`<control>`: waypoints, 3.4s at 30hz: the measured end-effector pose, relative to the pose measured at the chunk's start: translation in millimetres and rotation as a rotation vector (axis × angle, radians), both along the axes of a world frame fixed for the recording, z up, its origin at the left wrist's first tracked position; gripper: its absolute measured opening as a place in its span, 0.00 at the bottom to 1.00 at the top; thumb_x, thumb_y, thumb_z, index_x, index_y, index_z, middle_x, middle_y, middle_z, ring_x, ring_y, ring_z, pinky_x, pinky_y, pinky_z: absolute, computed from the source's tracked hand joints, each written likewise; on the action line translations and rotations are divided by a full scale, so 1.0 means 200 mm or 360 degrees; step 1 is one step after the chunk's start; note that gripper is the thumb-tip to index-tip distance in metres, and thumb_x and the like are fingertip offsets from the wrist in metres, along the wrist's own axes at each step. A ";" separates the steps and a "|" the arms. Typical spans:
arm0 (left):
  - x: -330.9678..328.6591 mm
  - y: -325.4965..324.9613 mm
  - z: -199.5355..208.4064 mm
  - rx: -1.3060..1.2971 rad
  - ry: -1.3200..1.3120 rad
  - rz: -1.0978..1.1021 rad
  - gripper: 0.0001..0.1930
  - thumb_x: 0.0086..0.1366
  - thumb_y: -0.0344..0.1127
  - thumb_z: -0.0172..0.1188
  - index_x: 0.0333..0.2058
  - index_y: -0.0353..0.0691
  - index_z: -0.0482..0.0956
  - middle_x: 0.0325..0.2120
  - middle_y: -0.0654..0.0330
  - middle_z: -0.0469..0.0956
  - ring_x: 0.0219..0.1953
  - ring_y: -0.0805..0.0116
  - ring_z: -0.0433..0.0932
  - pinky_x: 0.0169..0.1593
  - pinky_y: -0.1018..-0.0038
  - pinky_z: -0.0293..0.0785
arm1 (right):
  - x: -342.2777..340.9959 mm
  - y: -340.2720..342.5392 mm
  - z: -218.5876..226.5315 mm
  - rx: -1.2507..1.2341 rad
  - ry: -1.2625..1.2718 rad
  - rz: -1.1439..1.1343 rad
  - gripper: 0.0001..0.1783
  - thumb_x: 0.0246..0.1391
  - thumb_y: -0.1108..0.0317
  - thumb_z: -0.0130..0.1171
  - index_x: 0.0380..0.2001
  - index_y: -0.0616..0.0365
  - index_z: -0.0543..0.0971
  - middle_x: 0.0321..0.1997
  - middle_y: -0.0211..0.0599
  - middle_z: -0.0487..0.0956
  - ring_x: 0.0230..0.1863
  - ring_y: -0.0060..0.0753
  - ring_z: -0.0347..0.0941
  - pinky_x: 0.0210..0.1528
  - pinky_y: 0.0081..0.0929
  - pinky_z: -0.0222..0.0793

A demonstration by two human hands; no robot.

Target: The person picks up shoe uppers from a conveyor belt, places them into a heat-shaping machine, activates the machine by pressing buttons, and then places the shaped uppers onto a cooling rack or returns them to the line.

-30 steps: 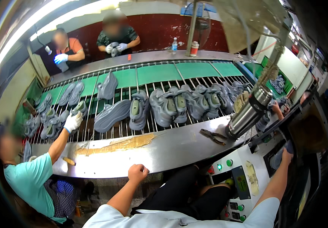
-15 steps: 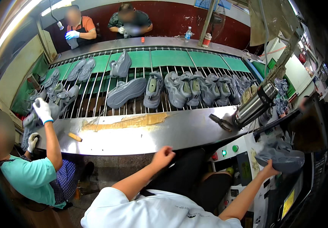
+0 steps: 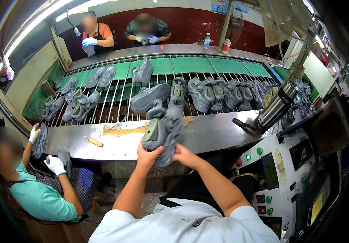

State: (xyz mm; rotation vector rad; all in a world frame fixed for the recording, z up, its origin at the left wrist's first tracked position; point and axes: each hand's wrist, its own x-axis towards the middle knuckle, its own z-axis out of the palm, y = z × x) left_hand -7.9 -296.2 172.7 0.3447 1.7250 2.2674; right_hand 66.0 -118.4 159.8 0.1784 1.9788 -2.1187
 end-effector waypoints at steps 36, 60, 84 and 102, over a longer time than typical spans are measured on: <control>-0.94 -0.39 -0.65 -0.2158 0.0798 0.0658 0.18 0.55 0.45 0.58 0.12 0.42 0.76 0.12 0.54 0.74 0.17 0.52 0.74 0.25 0.60 0.70 | -2.12 0.16 -0.48 -0.0261 -0.0348 -0.1415 0.65 0.28 0.58 0.65 0.69 0.55 0.40 0.69 0.55 0.54 0.66 0.51 0.57 0.63 0.41 0.56; -0.53 -0.50 -0.58 -0.0161 0.0126 0.0661 0.21 0.65 0.45 0.50 0.52 0.39 0.63 0.37 0.60 0.71 0.39 0.72 0.69 0.41 0.75 0.66 | 1.23 0.84 0.62 0.0404 0.0338 -0.1656 0.56 0.22 0.61 0.62 0.64 0.64 0.59 0.59 0.47 0.68 0.58 0.42 0.67 0.59 0.31 0.62; -1.05 0.71 -0.50 -0.1084 0.0421 0.1076 0.44 0.43 0.49 0.73 0.57 0.38 0.65 0.53 0.45 0.69 0.55 0.47 0.69 0.56 0.60 0.65 | 1.78 0.62 0.28 0.1186 -0.0785 -0.2007 0.52 0.26 0.64 0.63 0.64 0.55 0.61 0.61 0.53 0.65 0.62 0.53 0.62 0.61 0.38 0.58; -0.65 0.90 -0.29 -0.1093 -0.0359 -0.1638 0.16 0.48 0.25 0.53 0.10 0.44 0.56 0.08 0.67 0.54 0.10 0.74 0.54 0.15 0.72 0.46 | 1.87 0.61 0.34 0.1533 -0.0974 -0.1752 0.55 0.30 0.49 0.70 0.65 0.47 0.59 0.56 0.49 0.69 0.56 0.51 0.68 0.56 0.39 0.65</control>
